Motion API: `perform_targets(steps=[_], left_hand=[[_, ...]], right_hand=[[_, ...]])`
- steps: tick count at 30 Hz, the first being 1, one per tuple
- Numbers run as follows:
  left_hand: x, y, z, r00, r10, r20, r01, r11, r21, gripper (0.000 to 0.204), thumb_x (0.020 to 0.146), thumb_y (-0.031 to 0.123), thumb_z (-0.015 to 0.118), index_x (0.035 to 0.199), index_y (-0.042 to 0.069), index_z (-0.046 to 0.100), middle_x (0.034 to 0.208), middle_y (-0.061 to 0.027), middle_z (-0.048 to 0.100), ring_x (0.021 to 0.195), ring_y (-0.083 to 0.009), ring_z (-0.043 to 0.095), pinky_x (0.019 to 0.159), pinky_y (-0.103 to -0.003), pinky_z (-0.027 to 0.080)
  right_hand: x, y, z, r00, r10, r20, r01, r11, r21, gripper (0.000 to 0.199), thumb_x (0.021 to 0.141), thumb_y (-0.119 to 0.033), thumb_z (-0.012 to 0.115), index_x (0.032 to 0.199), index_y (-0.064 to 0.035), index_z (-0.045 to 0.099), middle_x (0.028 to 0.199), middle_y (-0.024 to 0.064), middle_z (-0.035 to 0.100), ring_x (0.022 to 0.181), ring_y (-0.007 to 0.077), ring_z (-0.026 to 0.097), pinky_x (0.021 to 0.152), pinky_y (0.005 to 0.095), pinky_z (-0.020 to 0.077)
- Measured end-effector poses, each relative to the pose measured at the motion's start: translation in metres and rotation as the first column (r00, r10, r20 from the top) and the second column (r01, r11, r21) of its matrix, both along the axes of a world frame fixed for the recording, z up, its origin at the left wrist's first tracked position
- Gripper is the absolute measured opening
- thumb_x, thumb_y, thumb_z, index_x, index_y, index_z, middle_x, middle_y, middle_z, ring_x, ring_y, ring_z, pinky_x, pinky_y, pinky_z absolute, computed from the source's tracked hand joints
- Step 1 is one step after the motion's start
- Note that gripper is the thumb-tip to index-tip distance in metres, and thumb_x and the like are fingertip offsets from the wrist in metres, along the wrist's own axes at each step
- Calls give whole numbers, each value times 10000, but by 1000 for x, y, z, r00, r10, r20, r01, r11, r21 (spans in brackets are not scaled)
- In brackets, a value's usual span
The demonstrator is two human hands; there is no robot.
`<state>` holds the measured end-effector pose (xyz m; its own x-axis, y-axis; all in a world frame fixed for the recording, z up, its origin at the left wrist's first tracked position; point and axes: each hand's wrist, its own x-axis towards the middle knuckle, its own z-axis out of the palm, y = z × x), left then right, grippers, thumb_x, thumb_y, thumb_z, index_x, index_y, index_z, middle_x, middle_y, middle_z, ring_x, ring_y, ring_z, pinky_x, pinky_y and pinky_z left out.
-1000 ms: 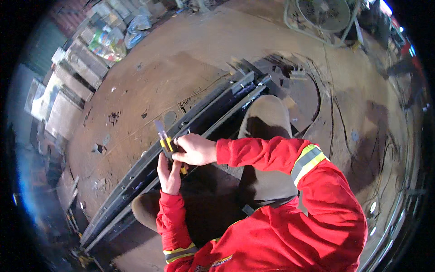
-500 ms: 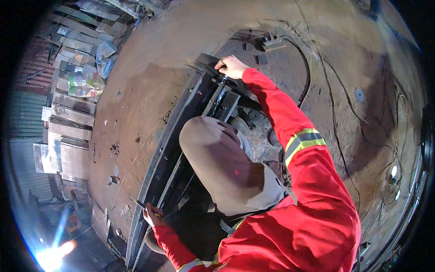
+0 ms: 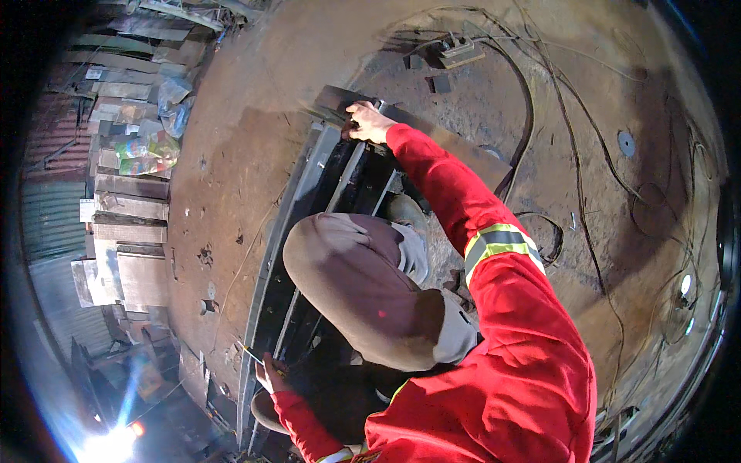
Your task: The person uses a utility knife to scrape and clean the surface of long metal beams resting on a workbench. They systematically remove debris and residue from the edges and flat surfaces of the beams, working along their length.
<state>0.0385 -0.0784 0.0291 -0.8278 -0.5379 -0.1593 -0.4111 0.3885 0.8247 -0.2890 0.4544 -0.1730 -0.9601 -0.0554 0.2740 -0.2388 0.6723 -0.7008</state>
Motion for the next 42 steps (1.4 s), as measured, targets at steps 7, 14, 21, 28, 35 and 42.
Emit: perform_targets(steps=[7,14,21,28,35,42], left_hand=[[0,7,-13,999,11,34,-11,1000,7,174,886,239,655,912,92,567,605,38,451,485,-67,440,427,-219,331],[1,13,-19,996,-75,47,76,997,-22,175,870,224,658,924,80,575,578,17,466,460,-81,452,418,-233,333],[-6,26,-23,985,52,-162,-58,998,-29,265,892,273,648,1009,53,558,573,-3,485,446,-93,446,416,-229,334],[-124,40,-66,747,49,-663,-343,883,-321,471,953,272,599,1292,-19,450,1220,-221,545,1049,-333,563,932,-427,439],[-186,74,-81,893,-4,-450,-312,715,-626,500,915,374,597,1238,10,481,1018,-259,630,892,-436,622,737,-492,479],[-199,65,-86,975,-89,-202,-111,593,-798,483,915,411,555,1200,26,496,831,-231,660,710,-445,633,600,-526,473]], right_hand=[[8,-7,3,998,57,-7,-58,984,-169,470,734,-380,733,1063,-46,692,1321,171,513,1254,394,396,1061,445,344],[8,-6,10,995,35,89,-27,995,-97,407,779,-470,692,1030,-152,732,1375,176,475,1291,389,351,1069,467,317],[31,-4,63,981,-104,162,97,994,49,288,827,-341,616,842,-70,711,1007,133,667,1066,344,551,932,447,418],[102,-113,103,819,371,-437,-234,912,337,491,916,-426,529,1256,-73,561,1304,167,540,1296,304,449,1124,512,266],[92,-140,80,806,334,-489,-120,901,417,491,895,-389,538,1306,-120,543,1295,137,567,1275,269,488,1132,525,267],[97,-140,102,840,296,-455,-116,916,383,457,843,-304,582,1259,-115,598,1244,121,602,1232,258,522,1116,502,302]])
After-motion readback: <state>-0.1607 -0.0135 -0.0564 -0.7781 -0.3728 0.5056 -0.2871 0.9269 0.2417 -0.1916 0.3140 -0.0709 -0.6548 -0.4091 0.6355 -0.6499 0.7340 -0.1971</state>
